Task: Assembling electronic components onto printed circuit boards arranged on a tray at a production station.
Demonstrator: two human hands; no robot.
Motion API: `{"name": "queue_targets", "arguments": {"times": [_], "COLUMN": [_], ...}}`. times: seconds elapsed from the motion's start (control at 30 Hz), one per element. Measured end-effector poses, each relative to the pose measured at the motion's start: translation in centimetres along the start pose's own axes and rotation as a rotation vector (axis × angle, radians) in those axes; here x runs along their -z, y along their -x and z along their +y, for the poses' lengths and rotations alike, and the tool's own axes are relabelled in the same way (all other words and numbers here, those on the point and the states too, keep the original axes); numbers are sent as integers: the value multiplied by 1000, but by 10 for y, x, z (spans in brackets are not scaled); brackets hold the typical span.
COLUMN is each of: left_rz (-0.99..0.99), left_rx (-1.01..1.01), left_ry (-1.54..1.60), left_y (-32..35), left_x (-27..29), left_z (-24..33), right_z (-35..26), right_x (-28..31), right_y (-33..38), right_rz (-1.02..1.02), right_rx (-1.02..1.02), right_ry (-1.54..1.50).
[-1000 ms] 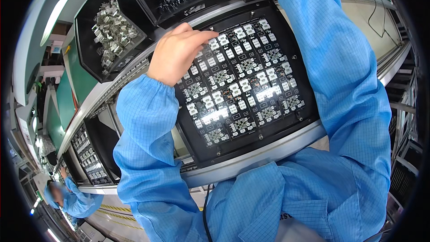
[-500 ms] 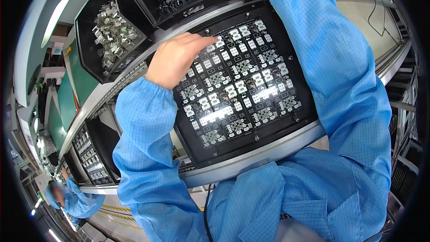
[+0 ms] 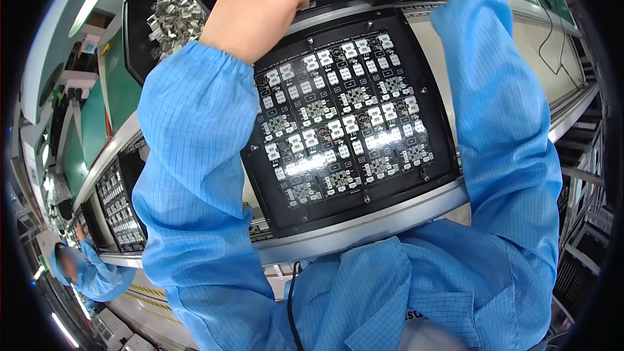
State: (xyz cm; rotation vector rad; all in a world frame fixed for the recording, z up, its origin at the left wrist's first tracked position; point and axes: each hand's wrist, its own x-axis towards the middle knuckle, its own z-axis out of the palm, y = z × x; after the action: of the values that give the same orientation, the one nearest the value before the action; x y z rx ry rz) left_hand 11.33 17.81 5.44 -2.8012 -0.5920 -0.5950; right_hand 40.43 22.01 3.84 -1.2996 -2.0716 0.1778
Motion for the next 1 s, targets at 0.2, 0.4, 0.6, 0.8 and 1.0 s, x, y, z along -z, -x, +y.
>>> {"name": "queue_targets", "arguments": {"times": [0.2,0.4,0.6,0.8,1.0], "left_rz": [-149,-261,-93,-59,-205], "left_rx": [157,299,249,70,217], "left_ry": [147,238,167,-65,-206], "left_y": [42,67,47,7,-21], "left_x": [8,-12,3,10,-35], "left_z": [29,39,30,4,-42], "right_z": [-68,-101,-103,-95,-84], "right_x": [34,42,21,11,17], "right_y": [38,57,84,153,178], "right_rz": [29,24,-173,-524,-554], "right_rx": [-170,-219,7,118,253], "right_ry": [-319,-390,-397,-270,-265]}}
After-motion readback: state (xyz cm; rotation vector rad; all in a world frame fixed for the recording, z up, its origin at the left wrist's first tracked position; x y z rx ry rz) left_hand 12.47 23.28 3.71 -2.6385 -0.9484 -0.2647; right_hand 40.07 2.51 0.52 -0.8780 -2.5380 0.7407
